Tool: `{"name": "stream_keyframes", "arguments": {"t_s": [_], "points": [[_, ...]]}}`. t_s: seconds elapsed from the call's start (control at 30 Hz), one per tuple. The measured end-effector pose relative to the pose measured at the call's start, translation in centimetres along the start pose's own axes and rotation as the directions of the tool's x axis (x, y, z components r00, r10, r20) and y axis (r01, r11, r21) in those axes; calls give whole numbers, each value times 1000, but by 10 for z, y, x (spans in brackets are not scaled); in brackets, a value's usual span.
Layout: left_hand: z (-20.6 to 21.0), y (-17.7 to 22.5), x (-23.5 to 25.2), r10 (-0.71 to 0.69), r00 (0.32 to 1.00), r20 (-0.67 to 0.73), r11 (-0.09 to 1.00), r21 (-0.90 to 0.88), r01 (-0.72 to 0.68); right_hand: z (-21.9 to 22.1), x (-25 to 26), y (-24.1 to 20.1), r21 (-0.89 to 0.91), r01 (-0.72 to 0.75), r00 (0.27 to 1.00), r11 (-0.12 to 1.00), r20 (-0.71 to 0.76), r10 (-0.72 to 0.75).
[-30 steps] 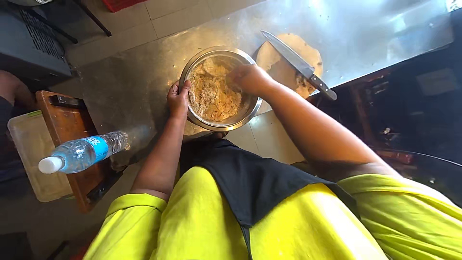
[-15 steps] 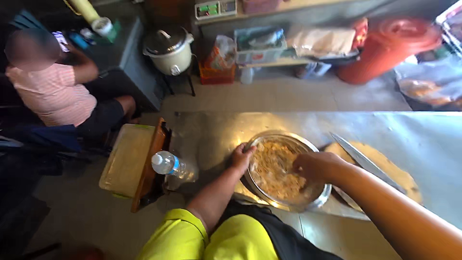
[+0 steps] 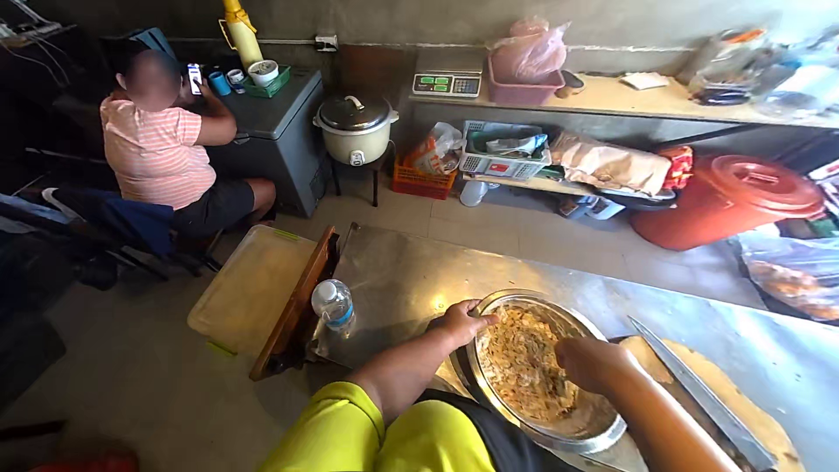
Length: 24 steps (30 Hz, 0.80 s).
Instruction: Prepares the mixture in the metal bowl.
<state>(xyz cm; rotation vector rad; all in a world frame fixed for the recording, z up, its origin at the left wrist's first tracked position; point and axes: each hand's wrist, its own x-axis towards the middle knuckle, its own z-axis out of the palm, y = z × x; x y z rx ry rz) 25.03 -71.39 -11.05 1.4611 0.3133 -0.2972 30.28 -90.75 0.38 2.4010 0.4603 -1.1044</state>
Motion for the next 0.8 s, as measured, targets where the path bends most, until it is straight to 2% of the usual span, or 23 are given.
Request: {"name": "stream_keyframes", "arguments": {"t_s": [0.2, 0.37, 0.47, 0.53, 0.6, 0.67, 0.7, 0.73, 0.8], "points": [[1, 0, -5, 9, 999, -43, 998, 61, -6, -21, -11, -51, -51, -55, 998, 997, 14, 56], [5, -1, -10, 37, 994, -100, 990, 137, -23, -22, -13, -52, -114, 27, 1000, 993, 5, -27], [6, 15, -15, 119, 989, -89, 895, 442, -68, -14, -13, -30, -160, 135, 990, 978, -24, -141], [8, 35, -14, 205, 978, -21, 695, 706, -131, -3, -8, -13, -197, 189, 976, 962, -66, -205], [12, 74, -13, 270, 956, 116, 420, 879, -225, 7, -9, 2, -198, 253, 952, 947, -124, -280], [25, 132, -20, 252, 924, 287, 117, 939, -323, 13, -13, 11, -199, 334, 918, 921, -155, -366], [41, 168, -32, 214, 917, 336, 37, 936, -351, 14, -12, 16, -212, 354, 907, 911, -160, -390], [61, 207, -52, 190, 922, 336, 69, 933, -354, 16, -11, 21, -236, 362, 901, 902, -158, -404], [106, 281, -107, 193, 959, 209, 304, 916, -261, 17, -12, 28, -288, 367, 895, 884, -149, -420]]}}
